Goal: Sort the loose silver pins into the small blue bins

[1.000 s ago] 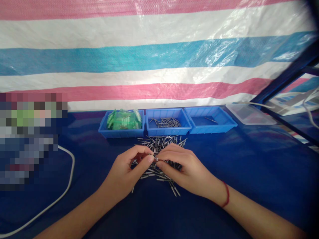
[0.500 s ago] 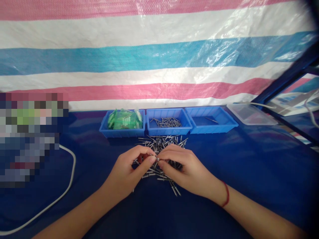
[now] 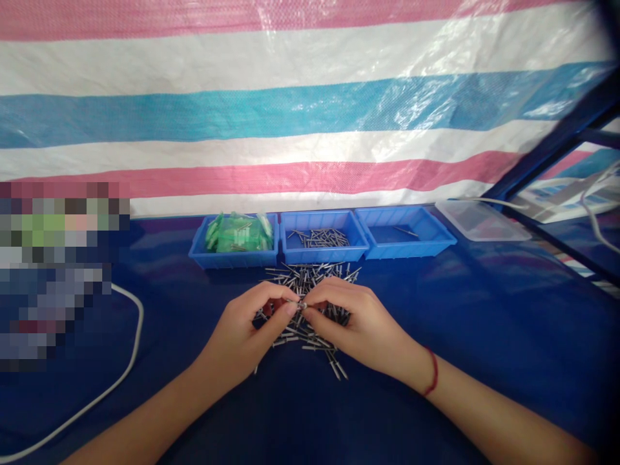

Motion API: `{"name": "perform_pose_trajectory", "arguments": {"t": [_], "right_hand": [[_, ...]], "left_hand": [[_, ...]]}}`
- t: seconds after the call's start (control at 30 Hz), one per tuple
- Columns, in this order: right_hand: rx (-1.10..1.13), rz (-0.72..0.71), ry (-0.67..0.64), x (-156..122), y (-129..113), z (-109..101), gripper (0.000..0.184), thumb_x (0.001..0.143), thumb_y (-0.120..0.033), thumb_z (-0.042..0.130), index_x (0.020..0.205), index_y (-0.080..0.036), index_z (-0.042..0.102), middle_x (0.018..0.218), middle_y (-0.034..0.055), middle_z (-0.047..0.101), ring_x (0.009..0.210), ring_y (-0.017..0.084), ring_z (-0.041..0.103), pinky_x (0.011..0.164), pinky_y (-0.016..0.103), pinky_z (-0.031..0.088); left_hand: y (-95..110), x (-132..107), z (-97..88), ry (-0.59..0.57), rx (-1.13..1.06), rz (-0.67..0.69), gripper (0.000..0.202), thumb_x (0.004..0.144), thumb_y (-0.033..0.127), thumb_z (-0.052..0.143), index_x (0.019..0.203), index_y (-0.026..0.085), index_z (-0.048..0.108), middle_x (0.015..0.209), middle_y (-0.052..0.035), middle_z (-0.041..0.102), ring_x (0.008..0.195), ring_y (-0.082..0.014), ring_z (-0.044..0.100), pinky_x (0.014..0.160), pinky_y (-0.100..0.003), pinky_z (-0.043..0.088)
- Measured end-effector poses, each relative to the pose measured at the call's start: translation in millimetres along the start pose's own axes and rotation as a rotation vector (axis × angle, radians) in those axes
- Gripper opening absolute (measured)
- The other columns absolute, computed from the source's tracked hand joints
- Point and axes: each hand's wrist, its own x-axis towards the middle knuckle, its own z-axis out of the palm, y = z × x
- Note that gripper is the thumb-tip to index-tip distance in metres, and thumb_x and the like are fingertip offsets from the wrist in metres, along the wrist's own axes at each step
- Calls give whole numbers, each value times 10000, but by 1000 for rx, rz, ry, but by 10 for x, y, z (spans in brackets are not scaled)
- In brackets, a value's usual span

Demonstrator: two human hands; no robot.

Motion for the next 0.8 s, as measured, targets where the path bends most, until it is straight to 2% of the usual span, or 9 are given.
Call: {"name": "perform_pose_trajectory", "arguments": {"t": [0.17,0.3,0.4,0.5,0.67,0.7,0.8], "right_hand": [[10,29,66,2,17,-15,74,833,-148,593,821,-196,648,776,23,671,742,147,608,698,288,483],[32,57,77,8,4,-37,89,870,-228,585,837,-190,658,767,26,663,692,132,597,628,264,473],[6,36,84,24,13,-99,133,888,-270,567,837,-190,660,781,31,669,710,139,604,647,271,480],[-88,43,201,54,86,-269,150,887,-292,566,818,-195,657,787,30,672,707,145,598,656,282,479],[-410,188,606,86,398,-734,213,871,-387,571,850,-204,677,793,47,684,657,166,578,615,309,448],[-480,239,650,84,472,-817,230,870,-402,565,862,-203,680,791,51,685,649,172,579,616,318,446],[-656,312,638,76,641,-972,241,859,-391,561,935,-198,684,821,66,691,692,202,592,669,353,450]], "left_hand": [[-3,11,-13,34,58,16,121,893,270,545,932,205,640,838,5,658,748,-129,591,702,-220,454],[6,19,7,34,103,11,128,895,283,540,920,204,637,828,4,663,740,-138,598,704,-233,454],[17,18,28,15,176,33,129,897,266,528,936,202,633,840,-5,666,744,-144,601,729,-256,455],[18,22,5,12,290,91,154,897,262,520,994,209,627,916,-31,668,840,-171,601,775,-291,445],[-10,53,-92,-63,456,194,177,905,277,505,1004,223,642,1016,-47,662,939,-198,570,830,-342,389],[-17,56,-100,-87,476,215,176,901,278,510,997,226,648,1020,-46,662,942,-199,565,829,-345,380],[-39,44,-93,-145,515,261,173,867,299,559,990,231,661,1031,-45,659,953,-208,555,831,-355,362]]}}
